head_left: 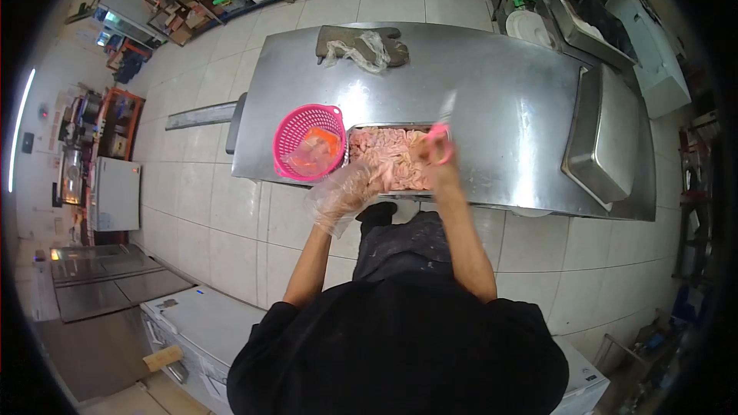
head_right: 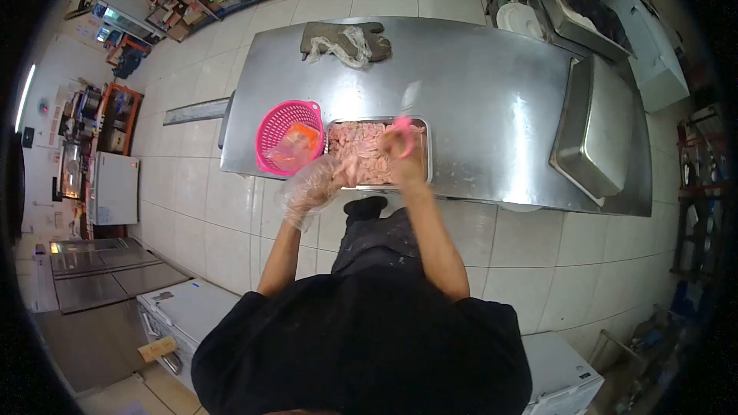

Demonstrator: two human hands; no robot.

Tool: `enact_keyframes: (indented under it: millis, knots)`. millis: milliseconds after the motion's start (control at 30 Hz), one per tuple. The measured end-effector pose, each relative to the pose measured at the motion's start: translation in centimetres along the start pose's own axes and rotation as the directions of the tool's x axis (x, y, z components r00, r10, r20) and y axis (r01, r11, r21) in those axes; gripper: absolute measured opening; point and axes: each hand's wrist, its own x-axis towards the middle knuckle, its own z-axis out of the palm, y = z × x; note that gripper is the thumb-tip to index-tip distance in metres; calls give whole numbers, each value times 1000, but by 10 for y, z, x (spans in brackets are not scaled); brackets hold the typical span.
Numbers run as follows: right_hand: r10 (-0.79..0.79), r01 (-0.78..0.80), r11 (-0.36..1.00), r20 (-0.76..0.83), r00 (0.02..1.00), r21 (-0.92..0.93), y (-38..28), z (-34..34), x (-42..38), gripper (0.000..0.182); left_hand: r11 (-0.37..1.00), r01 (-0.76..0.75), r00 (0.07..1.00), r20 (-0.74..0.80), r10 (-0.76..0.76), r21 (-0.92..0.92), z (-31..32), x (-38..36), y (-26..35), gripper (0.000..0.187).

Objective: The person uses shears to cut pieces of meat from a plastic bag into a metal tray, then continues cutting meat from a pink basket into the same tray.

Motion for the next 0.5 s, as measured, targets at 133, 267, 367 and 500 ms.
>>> enact_keyframes:
  millis: [133,267,367,500]
  knots:
    - [-155,154,988,99,983,21,-82,-68,30,32,854,6,998,-55,-40,-521,102,35,-31,41]
    - [-52,51,937,7,999,-347,-90,-113,7,31,980,198,977,-89,-196,22,113,67,-9,46]
    - [25,-69,880,-99,995,-470,-69,-134,-31,28,994,98,849,-525,-62,42,115,27,-52,31]
    - [183,-297,872,-304,935,-389,-30,-152,-75,24,910,405,690,-624,-367,-87,62,-41,-125,13]
